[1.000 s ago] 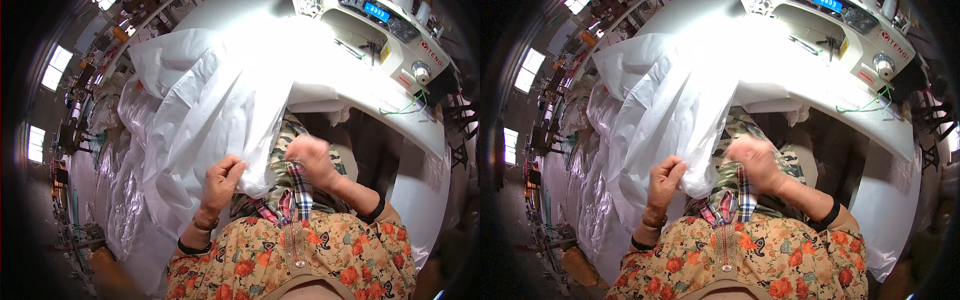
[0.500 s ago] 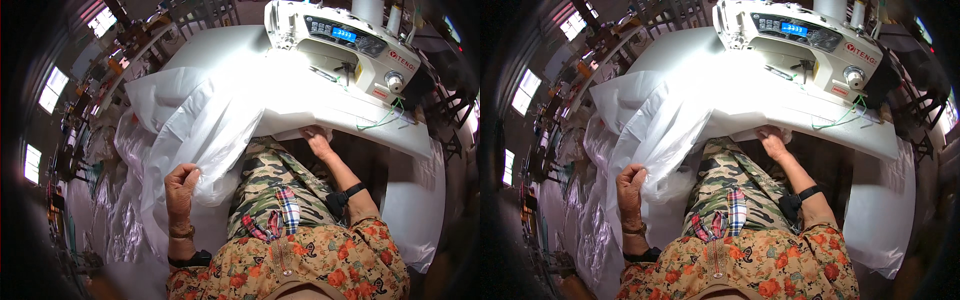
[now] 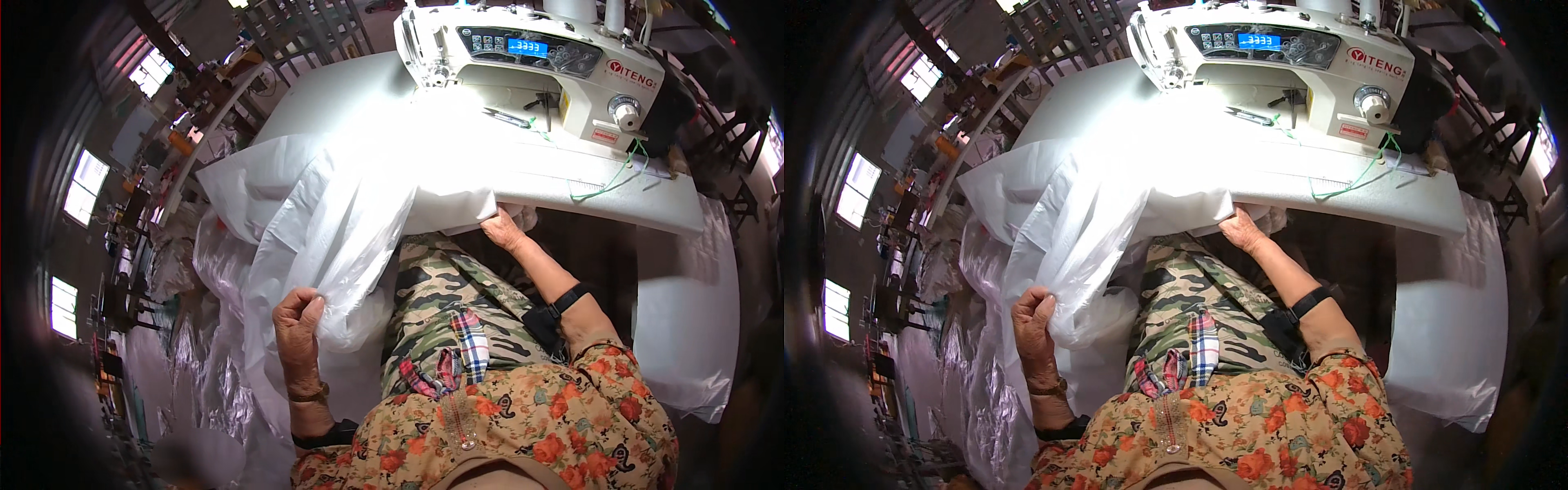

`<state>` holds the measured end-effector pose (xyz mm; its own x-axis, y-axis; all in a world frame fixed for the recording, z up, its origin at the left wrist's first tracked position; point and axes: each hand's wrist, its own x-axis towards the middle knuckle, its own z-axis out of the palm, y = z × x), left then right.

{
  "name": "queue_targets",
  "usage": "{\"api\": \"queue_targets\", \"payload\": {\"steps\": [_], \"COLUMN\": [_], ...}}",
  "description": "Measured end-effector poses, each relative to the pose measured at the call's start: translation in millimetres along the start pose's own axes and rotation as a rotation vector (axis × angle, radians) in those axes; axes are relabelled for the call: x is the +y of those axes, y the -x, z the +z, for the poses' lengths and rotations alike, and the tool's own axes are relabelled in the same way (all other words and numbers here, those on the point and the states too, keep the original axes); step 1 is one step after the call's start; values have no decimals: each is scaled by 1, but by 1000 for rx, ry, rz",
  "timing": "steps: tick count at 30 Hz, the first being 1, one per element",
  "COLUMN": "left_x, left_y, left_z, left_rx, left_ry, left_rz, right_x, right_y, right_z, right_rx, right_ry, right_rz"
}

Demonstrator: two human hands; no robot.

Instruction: The recorder is sewing together large white plastic/polypropylene sheets using an industrial sewing machine.

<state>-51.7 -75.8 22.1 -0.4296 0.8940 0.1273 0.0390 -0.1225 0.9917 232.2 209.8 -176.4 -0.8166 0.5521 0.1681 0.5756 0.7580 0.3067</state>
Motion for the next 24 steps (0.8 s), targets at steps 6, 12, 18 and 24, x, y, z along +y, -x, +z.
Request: {"api": "queue_targets", "payload": {"steps": [6,12,18,24], "left_x": [-2,5,1,4], "left_y": [0,4,3,4], "left_z": [5,8,5,9], "left_rx": [15,2,12,30], "left_ry": [39,35,29,20], "left_rz": [-14,-8,-31,-39], "right_x": [-38,-53,-57,-41], "right_y": [-13,-31,-24,-31], "right_z": [-75,-102,-73,6], "right_rx": [114,234,624,183], "right_ry": [-1474,-624,-679,-881], "right_rz": [107,-30,293,459]}}
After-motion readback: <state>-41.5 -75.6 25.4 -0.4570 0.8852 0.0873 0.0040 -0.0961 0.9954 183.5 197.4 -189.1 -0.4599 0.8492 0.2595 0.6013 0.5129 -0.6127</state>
